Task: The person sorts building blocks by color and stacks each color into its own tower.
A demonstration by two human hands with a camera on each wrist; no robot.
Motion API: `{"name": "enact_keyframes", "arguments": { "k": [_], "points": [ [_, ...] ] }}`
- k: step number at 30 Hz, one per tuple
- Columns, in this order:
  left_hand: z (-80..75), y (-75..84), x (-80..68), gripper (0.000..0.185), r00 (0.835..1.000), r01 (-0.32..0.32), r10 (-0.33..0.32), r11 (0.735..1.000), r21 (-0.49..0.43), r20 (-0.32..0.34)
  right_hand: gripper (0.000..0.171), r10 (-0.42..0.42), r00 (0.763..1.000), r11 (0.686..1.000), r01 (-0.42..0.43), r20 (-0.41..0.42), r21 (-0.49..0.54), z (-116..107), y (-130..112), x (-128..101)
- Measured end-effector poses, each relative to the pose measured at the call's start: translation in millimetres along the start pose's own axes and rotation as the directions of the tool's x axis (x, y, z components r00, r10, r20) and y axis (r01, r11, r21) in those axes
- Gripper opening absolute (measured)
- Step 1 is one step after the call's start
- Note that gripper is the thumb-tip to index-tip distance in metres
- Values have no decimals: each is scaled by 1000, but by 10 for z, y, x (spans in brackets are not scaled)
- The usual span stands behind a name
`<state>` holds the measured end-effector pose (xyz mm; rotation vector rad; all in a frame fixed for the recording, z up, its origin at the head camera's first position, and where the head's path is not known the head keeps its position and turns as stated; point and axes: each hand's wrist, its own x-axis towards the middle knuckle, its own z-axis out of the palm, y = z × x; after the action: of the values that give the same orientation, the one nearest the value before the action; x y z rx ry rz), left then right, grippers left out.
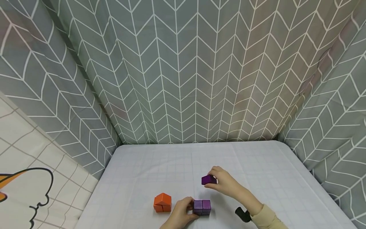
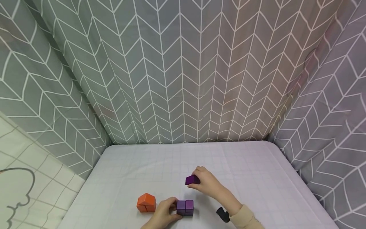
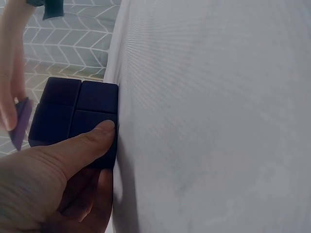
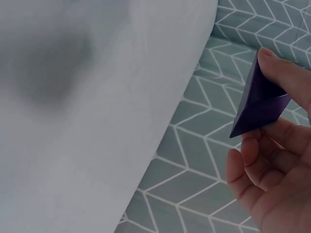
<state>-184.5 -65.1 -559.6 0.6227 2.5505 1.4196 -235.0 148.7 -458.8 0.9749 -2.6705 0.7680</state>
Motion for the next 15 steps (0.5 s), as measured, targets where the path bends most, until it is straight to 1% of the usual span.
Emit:
{"name": "enact_keyframes", "arguments": {
  "k": [4,9,12,15],
  "points": [
    [7,-25,0,32,999,-32,32,999,1,-8,28,-10,999,1000,10,30,0,29,-113,-17],
    [10,-39,1,32,997,-72,72,997,3,-18,30,-34,997,999,33,72,15,127,-197,-91],
    [8,-35,0,32,997,-73,73,997,-7,-16,31,-50,995,998,47,84,34,186,-224,-151],
    [6,-30,-2,31,998,-65,65,998,-16,-11,31,-69,995,997,65,78,51,235,-240,-208]
  ]
}}
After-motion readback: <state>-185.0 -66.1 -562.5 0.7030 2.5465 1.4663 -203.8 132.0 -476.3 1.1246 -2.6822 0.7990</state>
